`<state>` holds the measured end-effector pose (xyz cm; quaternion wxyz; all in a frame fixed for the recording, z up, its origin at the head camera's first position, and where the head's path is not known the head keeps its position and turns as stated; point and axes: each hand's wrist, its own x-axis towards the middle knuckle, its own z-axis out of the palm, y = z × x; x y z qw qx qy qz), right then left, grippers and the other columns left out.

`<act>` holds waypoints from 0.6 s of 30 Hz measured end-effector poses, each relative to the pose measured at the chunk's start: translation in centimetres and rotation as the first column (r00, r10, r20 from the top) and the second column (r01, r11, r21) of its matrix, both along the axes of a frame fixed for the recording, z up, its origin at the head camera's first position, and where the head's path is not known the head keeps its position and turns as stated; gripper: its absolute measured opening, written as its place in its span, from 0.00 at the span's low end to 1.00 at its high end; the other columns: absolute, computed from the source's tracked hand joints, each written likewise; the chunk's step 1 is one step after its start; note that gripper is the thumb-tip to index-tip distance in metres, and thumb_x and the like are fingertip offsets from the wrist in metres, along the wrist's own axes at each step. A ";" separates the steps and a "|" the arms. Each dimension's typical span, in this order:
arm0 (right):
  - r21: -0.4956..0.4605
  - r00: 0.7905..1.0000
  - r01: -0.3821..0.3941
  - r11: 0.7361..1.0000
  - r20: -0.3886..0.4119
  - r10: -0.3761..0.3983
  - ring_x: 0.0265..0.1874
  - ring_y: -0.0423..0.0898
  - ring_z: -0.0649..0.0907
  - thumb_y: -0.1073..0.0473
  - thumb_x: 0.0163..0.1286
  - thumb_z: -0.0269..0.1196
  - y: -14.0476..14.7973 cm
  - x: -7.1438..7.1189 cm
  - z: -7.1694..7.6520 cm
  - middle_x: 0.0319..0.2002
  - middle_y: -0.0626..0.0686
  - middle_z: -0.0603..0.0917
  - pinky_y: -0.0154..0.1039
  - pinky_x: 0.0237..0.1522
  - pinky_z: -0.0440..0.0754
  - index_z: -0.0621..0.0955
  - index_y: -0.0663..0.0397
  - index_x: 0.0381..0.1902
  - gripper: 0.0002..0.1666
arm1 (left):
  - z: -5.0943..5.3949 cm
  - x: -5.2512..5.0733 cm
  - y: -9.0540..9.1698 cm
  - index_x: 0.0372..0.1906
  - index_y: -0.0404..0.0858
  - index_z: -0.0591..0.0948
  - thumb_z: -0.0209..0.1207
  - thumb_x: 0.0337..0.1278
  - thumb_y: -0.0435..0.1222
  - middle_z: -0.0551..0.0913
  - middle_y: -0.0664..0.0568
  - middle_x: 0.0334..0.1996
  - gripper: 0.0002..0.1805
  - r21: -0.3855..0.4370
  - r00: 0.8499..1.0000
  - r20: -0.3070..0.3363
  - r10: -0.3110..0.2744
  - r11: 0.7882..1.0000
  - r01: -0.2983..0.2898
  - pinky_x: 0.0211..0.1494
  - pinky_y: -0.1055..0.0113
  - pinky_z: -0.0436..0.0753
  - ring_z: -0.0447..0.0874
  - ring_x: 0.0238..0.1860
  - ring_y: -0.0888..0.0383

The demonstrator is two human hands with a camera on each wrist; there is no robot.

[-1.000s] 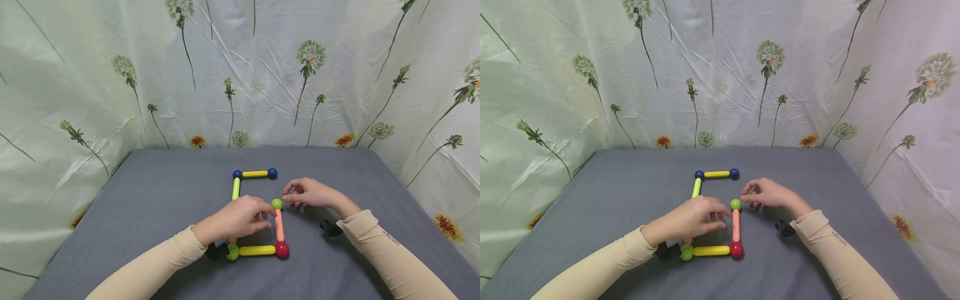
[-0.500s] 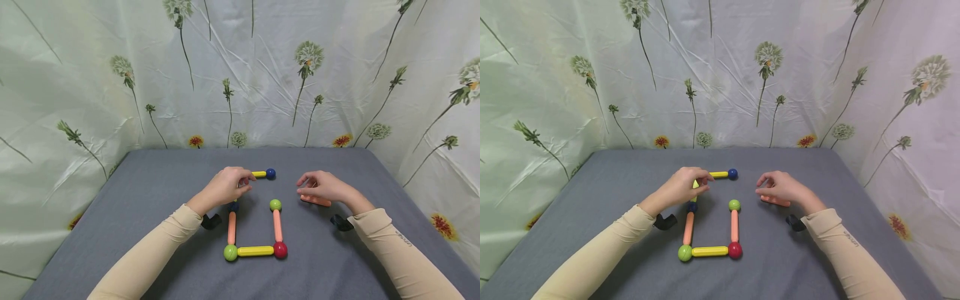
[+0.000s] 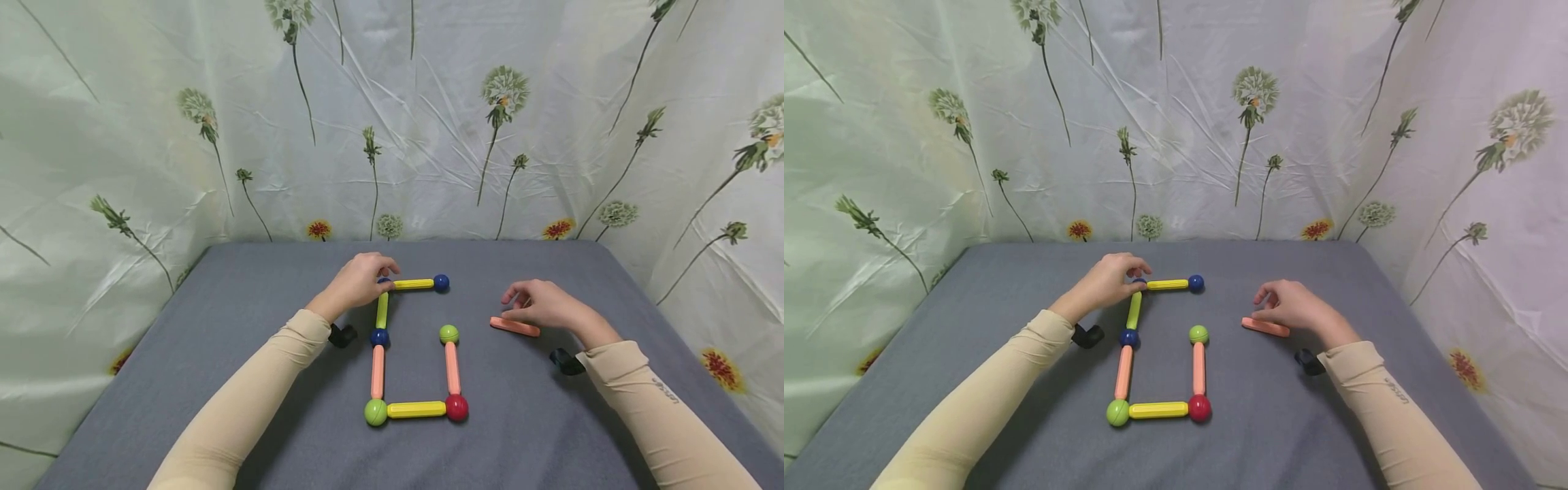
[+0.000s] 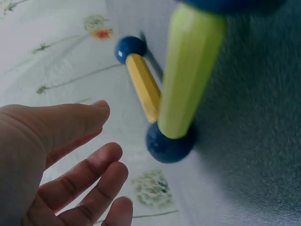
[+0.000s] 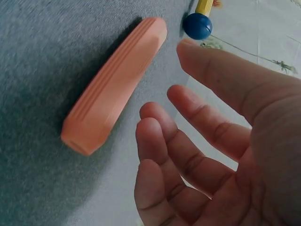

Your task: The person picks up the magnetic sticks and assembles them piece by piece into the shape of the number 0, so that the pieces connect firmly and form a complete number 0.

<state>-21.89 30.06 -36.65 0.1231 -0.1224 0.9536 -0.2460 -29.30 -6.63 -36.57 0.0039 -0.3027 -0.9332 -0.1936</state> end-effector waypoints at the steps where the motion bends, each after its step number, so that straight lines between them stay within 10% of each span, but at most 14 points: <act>1: 0.006 1.000 -0.003 1.000 0.013 0.003 0.33 0.44 0.79 0.51 0.70 0.74 0.1 0.0 0.0 0.36 0.51 0.84 0.40 0.36 0.75 0.86 0.59 0.51 0.19 | -0.1 -0.3 0.0 0.59 0.40 0.88 0.70 0.70 0.36 0.88 0.45 0.49 0.15 -0.005 1.000 0.008 0.002 1.000 -0.002 0.52 0.54 0.86 0.86 0.51 0.49; 18: 0.003 0.986 -0.054 0.999 0.156 0.053 0.33 0.44 0.77 0.54 0.65 0.78 1.0 -0.3 -0.7 0.36 0.49 0.83 0.40 0.37 0.75 0.86 0.55 0.46 0.17 | -2.1 -3.2 0.1 0.60 0.41 0.88 0.70 0.71 0.39 0.88 0.44 0.53 0.17 0.009 0.989 0.146 -0.001 1.000 0.000 0.59 0.53 0.86 0.86 0.55 0.48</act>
